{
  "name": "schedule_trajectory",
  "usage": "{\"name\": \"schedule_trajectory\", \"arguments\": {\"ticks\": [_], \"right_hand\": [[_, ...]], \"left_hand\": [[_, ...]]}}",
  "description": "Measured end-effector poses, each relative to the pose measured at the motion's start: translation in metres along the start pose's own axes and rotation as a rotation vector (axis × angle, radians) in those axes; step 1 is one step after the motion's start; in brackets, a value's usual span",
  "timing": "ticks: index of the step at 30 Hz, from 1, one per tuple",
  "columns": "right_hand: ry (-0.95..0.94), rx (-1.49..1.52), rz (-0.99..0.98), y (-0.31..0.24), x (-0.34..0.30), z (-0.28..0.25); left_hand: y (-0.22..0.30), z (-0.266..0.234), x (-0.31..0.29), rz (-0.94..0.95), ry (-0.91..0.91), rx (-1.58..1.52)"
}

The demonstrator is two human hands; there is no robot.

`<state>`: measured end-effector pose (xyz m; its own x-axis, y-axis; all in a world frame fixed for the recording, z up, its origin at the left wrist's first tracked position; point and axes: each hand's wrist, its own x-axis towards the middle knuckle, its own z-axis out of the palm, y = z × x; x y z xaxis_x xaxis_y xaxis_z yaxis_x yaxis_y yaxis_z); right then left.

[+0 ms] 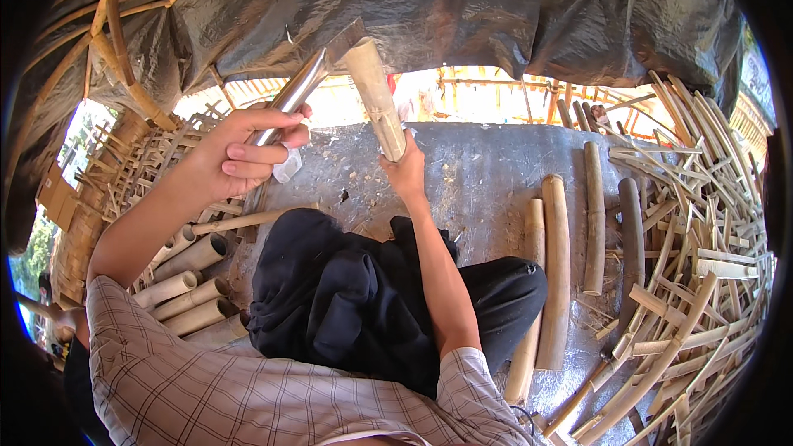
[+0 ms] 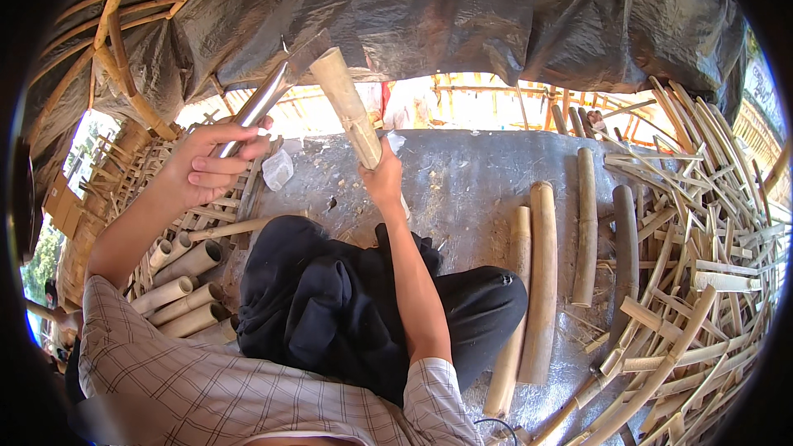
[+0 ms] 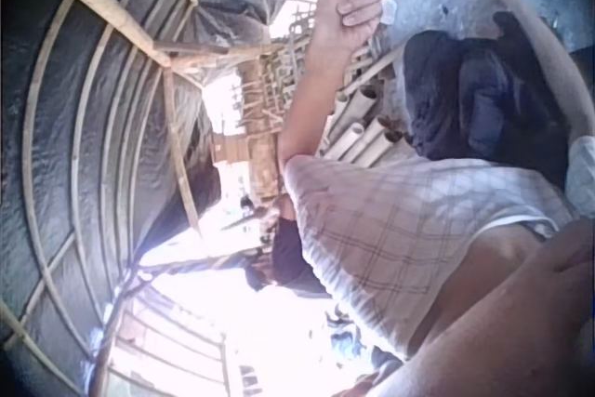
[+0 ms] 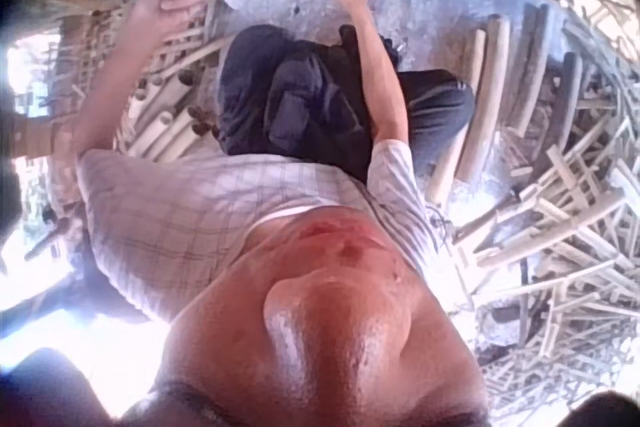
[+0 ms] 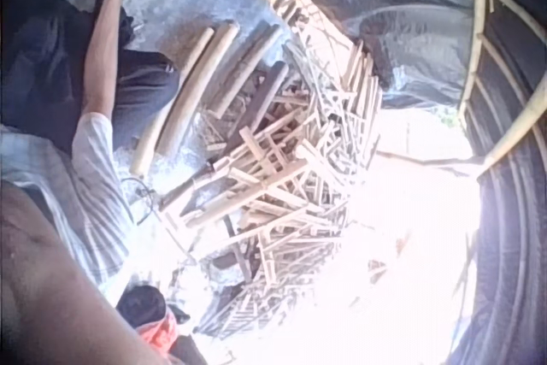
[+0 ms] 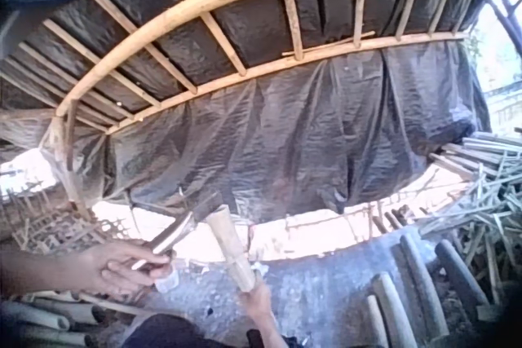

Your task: The person carves and hollows out bamboo stalks using a metal chisel and a bamboo stalk as a mallet. They hold a stalk upright and strike the chisel into its top, then pick up and process several other stalks, moving them to a pile.

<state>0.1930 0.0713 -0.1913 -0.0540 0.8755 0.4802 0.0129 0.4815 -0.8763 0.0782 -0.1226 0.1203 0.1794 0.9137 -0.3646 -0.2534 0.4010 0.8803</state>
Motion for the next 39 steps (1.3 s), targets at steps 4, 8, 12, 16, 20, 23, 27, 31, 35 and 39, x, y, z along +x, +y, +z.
{"name": "schedule_trajectory", "arguments": {"ticks": [4,8,12,16,20,23,27,31,35,39], "right_hand": [[-0.014,-0.044,0.015,0.004,0.003,0.000],[-0.038,-0.029,0.051,0.002,0.002,0.001],[-0.093,-0.080,-0.023,0.005,0.005,-0.003],[-0.131,-0.065,0.001,0.004,0.003,-0.002],[-0.089,-0.057,-0.026,0.008,0.004,-0.007],[-0.092,-0.054,-0.012,0.007,0.003,-0.008],[-0.083,-0.008,0.006,0.006,0.000,-0.009],[-0.069,-0.033,-0.008,0.008,0.001,-0.009],[-0.091,-0.018,-0.005,0.000,0.001,-0.003],[-0.059,-0.039,-0.003,0.005,-0.002,-0.007]], "left_hand": [[-0.002,-0.001,-0.012,-0.048,-0.046,-0.104],[-0.007,-0.005,-0.010,-0.044,-0.015,-0.006],[-0.015,-0.005,-0.002,0.011,-0.011,0.011],[-0.019,0.005,-0.002,0.006,0.028,-0.188],[-0.027,0.009,0.000,0.031,-0.055,-0.245],[-0.037,0.004,0.003,0.074,-0.069,-0.172],[-0.040,0.004,0.009,0.109,-0.087,-0.185],[-0.040,0.002,0.014,0.157,-0.123,-0.310],[-0.068,-0.001,0.021,0.334,-0.157,-0.331],[-0.093,0.009,0.039,0.435,-0.204,-0.429]]}}
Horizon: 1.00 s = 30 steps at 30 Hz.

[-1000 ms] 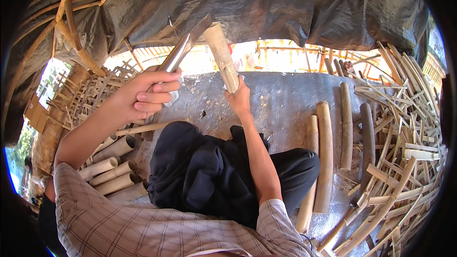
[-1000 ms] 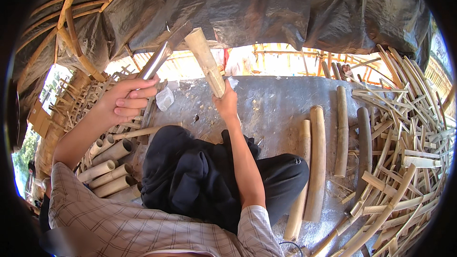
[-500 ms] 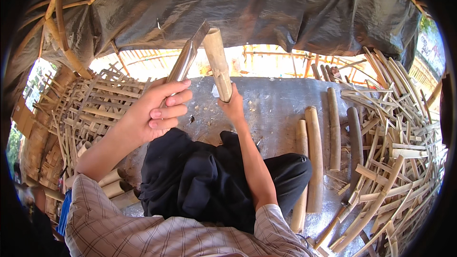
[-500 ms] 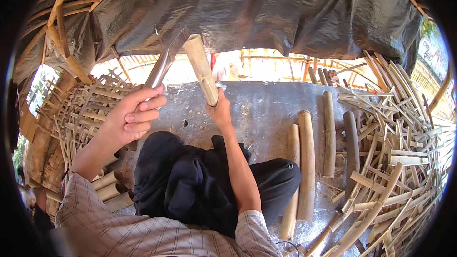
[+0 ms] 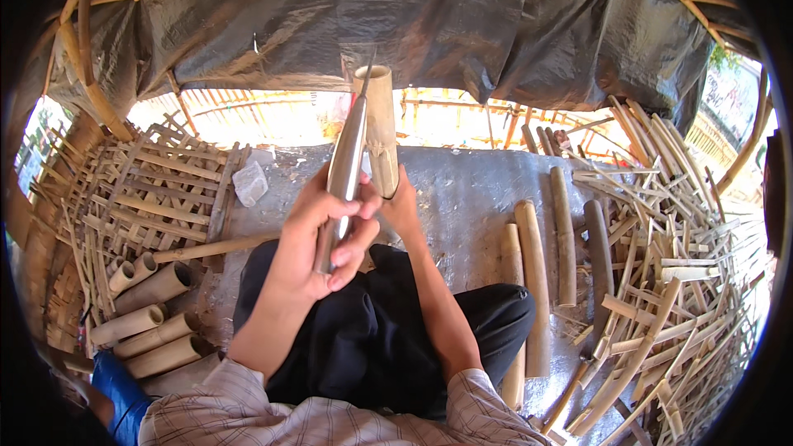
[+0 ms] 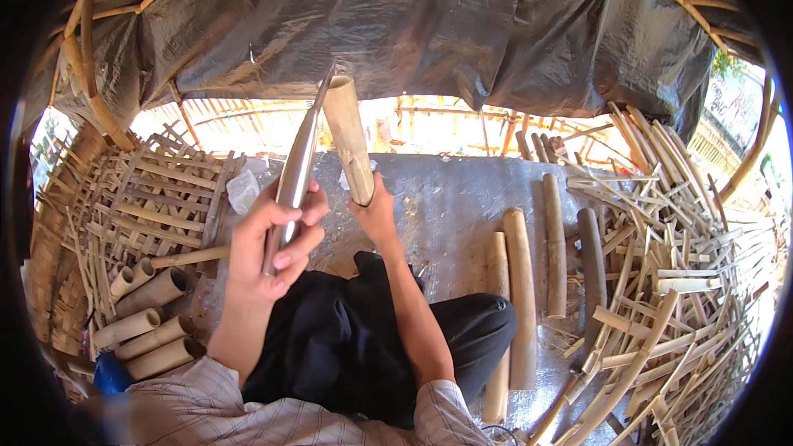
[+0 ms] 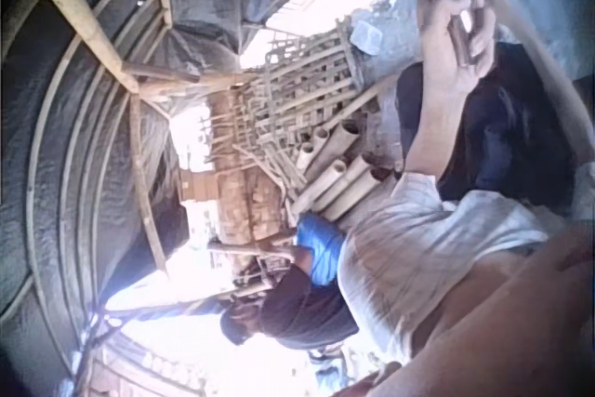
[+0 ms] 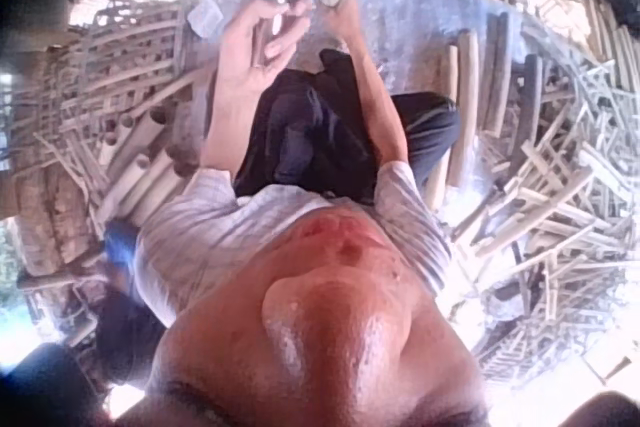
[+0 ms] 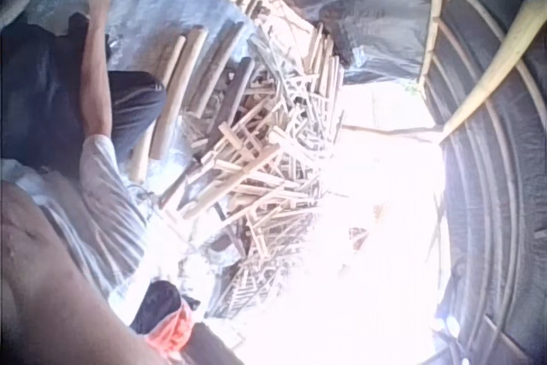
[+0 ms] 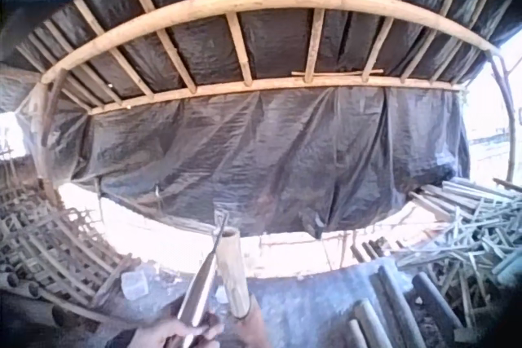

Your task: The person carves and hollows out bamboo stalks using a metal chisel and a bamboo stalk as a mallet. They hold a stalk upright and strike the chisel into its top, then pick up and process several other stalks, moving them to a pile.

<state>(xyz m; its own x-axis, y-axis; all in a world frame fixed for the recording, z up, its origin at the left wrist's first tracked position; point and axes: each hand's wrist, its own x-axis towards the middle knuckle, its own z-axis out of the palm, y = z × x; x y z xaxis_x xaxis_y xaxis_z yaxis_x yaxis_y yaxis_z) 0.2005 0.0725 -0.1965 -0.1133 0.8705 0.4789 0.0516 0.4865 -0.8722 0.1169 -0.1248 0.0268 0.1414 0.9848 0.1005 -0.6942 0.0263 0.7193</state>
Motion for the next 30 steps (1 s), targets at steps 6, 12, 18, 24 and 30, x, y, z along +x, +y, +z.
{"name": "schedule_trajectory", "arguments": {"ticks": [6,12,18,24,30], "right_hand": [[-0.047,0.040,0.113,0.002,-0.003,0.001],[-0.161,-0.198,0.073,0.002,-0.007,-0.016],[-0.199,-0.753,-0.043,-0.057,-0.020,-0.108],[0.352,-0.935,0.210,-0.053,-0.148,-0.275],[0.285,-0.868,0.592,-0.031,-0.347,-0.323]], "left_hand": [[-0.016,-0.012,-0.009,-0.015,-0.130,-0.290],[-0.007,-0.014,-0.021,-0.115,-0.145,-0.418],[0.018,-0.021,-0.028,-0.244,-0.156,-0.446],[0.032,-0.026,-0.030,-0.280,-0.127,-0.487],[0.036,-0.027,-0.025,-0.293,-0.127,-0.487]]}}
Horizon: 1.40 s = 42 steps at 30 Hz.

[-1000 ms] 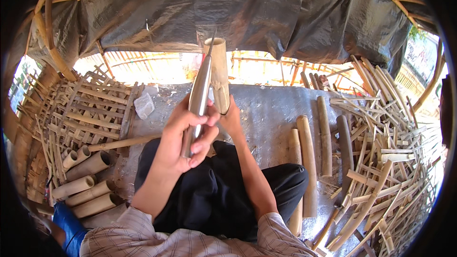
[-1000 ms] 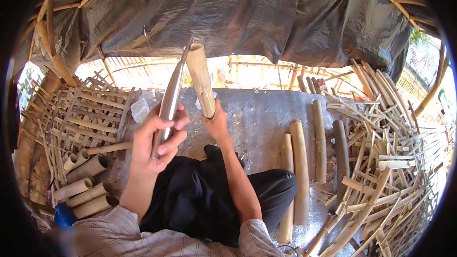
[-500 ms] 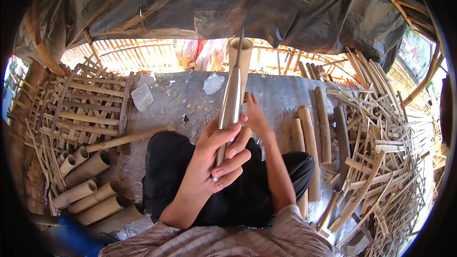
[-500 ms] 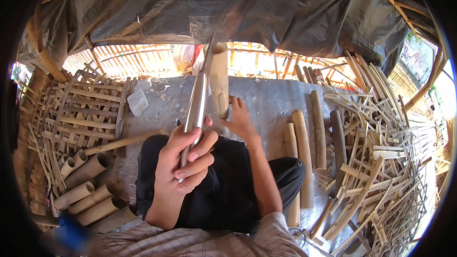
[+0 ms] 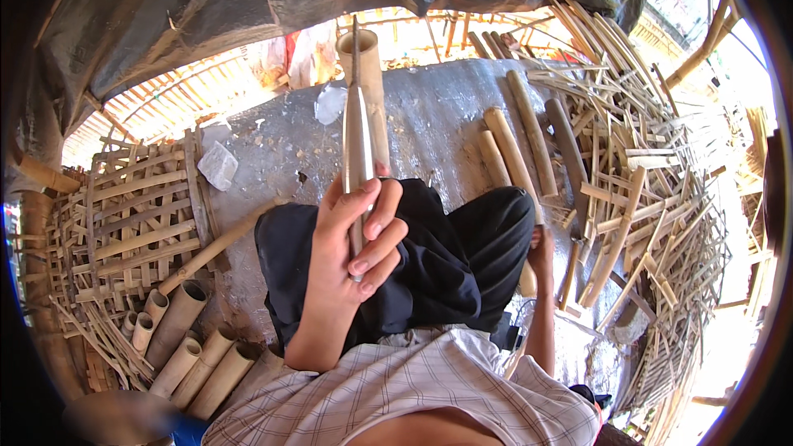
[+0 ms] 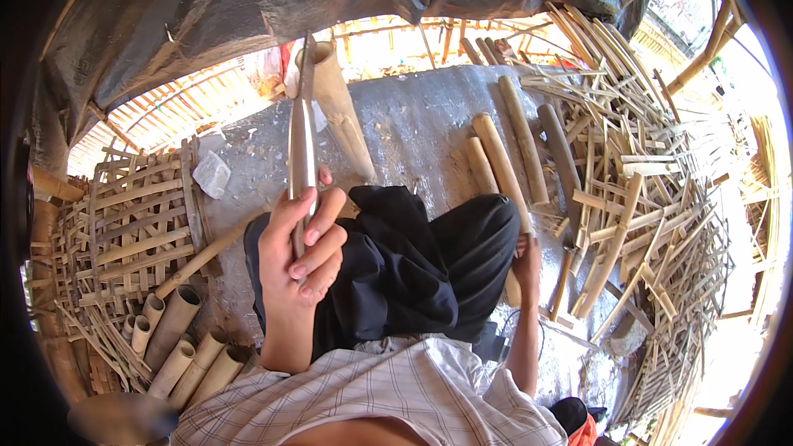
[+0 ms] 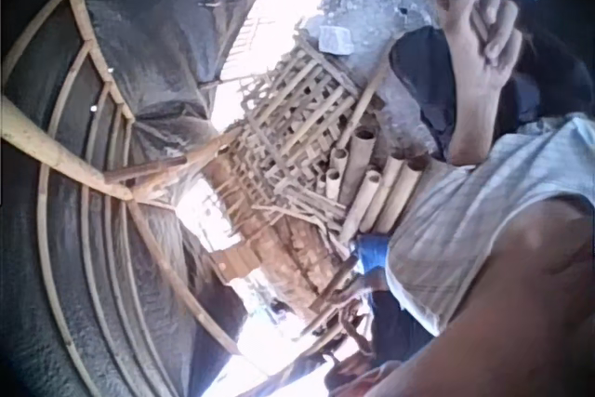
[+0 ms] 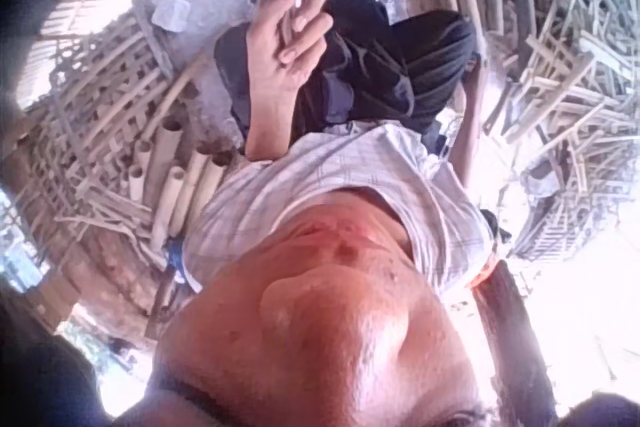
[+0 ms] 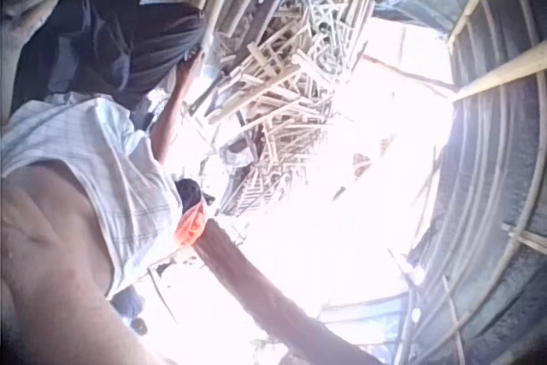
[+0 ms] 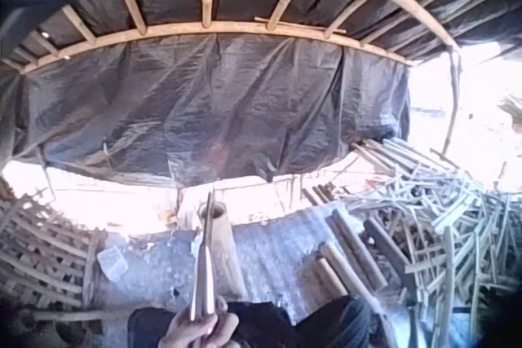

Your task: The person carves and hollows out bamboo stalks using a metal chisel and a bamboo stalk as a mallet. They hold a stalk upright and strike the chisel into its top, then pick up and process several other stalks, moving them to a pile.

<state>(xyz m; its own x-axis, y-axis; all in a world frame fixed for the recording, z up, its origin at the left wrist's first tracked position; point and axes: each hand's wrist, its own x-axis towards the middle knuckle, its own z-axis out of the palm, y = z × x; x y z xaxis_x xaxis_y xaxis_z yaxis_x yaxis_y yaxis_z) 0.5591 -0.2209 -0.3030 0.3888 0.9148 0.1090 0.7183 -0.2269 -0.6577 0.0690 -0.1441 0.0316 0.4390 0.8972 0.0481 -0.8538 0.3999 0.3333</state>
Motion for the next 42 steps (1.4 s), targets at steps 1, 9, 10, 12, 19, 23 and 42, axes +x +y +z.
{"name": "schedule_trajectory", "arguments": {"ticks": [1,9,10,12,19,23,42], "right_hand": [[-0.058,-0.082,-0.053,-0.046,-0.018,0.013],[0.131,-0.659,-0.005,-0.059,-0.054,0.033],[0.084,-0.642,0.009,-0.070,-0.053,0.032],[-0.049,-0.619,0.078,-0.091,-0.051,0.026],[-0.253,-0.457,0.108,-0.058,-0.056,0.012],[-0.137,-0.503,0.139,-0.043,-0.076,0.030],[-0.095,-0.012,0.107,-0.226,0.031,-0.197]], "left_hand": [[0.003,-0.003,-0.003,0.032,0.031,0.047],[0.008,0.009,-0.004,-0.012,0.029,-0.004],[0.007,0.009,-0.003,-0.009,0.044,0.016],[0.003,0.008,0.001,-0.003,0.036,0.030],[-0.006,0.008,0.015,-0.018,0.071,0.066],[-0.007,0.004,0.026,-0.036,0.038,0.108],[0.002,0.021,0.027,-0.083,0.098,0.188]]}}
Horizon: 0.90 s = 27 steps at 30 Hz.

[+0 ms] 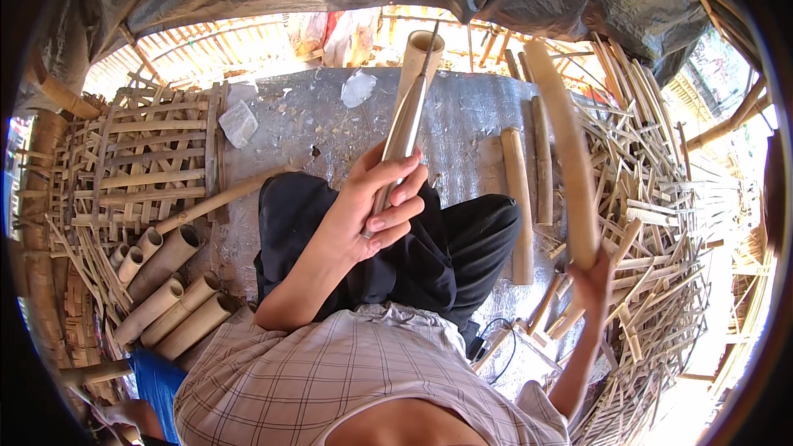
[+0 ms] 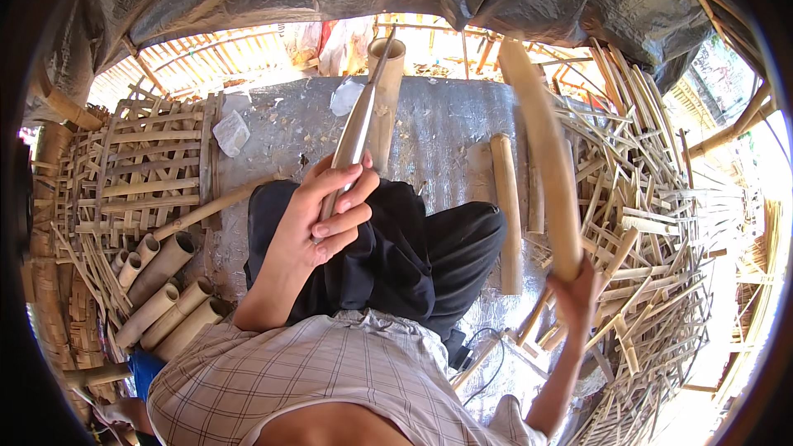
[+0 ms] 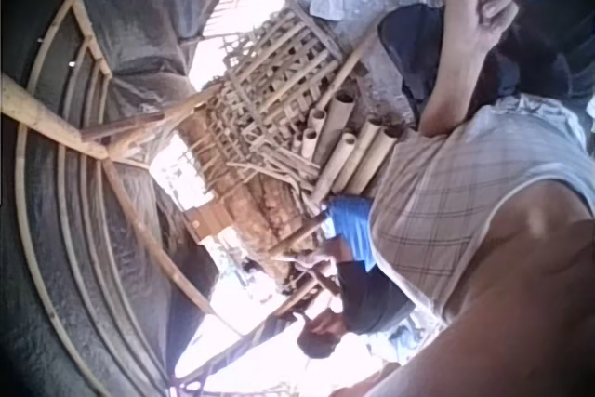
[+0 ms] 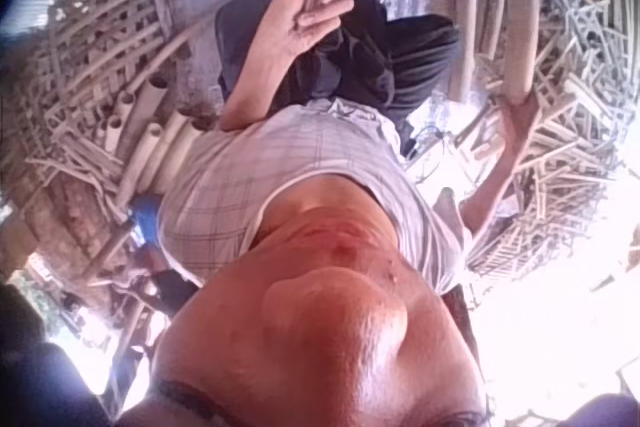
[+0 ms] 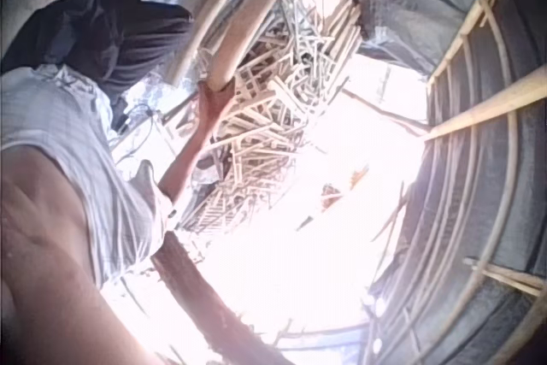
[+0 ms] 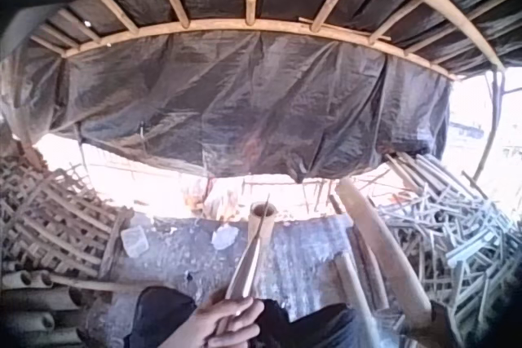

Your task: The person carves and hollows out bamboo stalks using a metal chisel and a bamboo stalk as a mallet. They hold a stalk upright and strike the chisel into its top, then pick up and process several other stalks, moving them to a pile.

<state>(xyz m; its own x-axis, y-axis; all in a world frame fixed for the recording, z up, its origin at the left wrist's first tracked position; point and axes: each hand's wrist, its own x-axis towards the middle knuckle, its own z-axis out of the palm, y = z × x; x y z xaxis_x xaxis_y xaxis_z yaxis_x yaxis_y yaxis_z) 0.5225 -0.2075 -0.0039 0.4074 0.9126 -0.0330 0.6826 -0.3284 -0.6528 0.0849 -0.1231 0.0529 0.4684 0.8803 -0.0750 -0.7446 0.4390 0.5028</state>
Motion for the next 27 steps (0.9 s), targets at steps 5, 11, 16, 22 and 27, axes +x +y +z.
{"name": "schedule_trajectory", "arguments": {"ticks": [5,11,16,22,27], "right_hand": [[0.324,0.057,-0.460,-0.126,0.007,-0.063],[-0.037,0.003,-0.728,-0.193,0.017,-0.041],[-0.076,-0.320,-0.724,-0.194,0.008,-0.019],[0.113,-0.110,-0.742,-0.241,-0.009,-0.055],[0.067,0.188,-0.708,-0.223,0.000,-0.054]], "left_hand": [[0.005,0.002,-0.003,-0.016,0.016,-0.058],[-0.003,0.009,-0.003,-0.009,-0.023,-0.104],[-0.007,-0.001,0.011,0.009,0.033,0.029],[0.001,0.001,0.006,-0.021,0.007,-0.032],[0.002,0.004,-0.002,-0.006,0.014,-0.041]]}}
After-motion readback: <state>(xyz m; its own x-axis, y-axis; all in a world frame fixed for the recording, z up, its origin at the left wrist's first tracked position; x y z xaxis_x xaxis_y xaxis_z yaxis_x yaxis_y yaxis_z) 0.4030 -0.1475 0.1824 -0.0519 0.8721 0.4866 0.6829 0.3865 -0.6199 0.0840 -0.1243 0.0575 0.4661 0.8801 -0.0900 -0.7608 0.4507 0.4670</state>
